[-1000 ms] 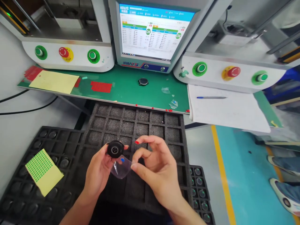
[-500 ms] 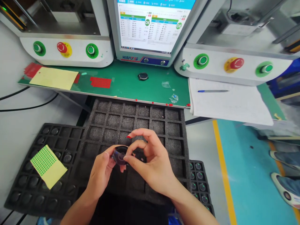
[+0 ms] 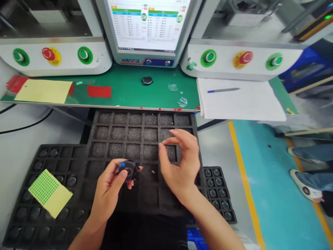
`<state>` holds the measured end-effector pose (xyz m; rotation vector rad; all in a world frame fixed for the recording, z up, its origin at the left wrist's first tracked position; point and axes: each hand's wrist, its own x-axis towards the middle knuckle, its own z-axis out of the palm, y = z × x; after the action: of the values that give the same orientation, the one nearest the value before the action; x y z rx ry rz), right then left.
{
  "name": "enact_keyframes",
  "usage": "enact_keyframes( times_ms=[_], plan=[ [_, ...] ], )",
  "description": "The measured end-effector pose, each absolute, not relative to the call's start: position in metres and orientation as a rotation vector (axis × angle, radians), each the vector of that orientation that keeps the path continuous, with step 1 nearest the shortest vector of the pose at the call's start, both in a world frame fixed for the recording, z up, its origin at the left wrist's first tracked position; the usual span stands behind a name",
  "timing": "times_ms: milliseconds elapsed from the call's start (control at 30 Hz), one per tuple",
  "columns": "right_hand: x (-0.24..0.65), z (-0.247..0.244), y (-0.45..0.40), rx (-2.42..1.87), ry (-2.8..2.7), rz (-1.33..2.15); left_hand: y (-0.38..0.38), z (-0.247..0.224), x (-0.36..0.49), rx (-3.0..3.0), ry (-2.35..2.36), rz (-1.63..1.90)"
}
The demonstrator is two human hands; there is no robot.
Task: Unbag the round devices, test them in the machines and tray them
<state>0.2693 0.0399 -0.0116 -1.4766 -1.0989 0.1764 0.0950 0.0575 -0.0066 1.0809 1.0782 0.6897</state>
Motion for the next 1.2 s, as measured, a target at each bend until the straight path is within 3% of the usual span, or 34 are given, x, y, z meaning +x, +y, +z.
enact_keyframes(
  times_ms=[167,300,500,733,1000,1200],
  plan=[
    [0.311,-0.021,0.001,-1.628,-0.880,0.038,0.049,-0.026,0.111,1.642,1.123,0.665],
    [0.347,-0.035,-0.032,-1.784,-0.534,-0.053,0.028,-0.046,0.149,2.295,0.603,0.723],
    [0.378,-0.083,-0.060,-1.791,-0.260,0.234,0.003,-0.055,0.201,2.759,-0.031,0.762],
    [0.368,-0.108,-0.059,-1.735,-0.195,0.422,0.061,-0.055,0.234,2.829,0.124,0.713],
    [0.361,-0.109,-0.049,-1.727,-0.181,0.504,0.160,-0.087,0.284,2.804,0.388,0.692],
    [0.356,-0.108,-0.047,-1.772,-0.170,0.569,0.184,-0.103,0.303,2.793,0.553,0.745]
  ],
)
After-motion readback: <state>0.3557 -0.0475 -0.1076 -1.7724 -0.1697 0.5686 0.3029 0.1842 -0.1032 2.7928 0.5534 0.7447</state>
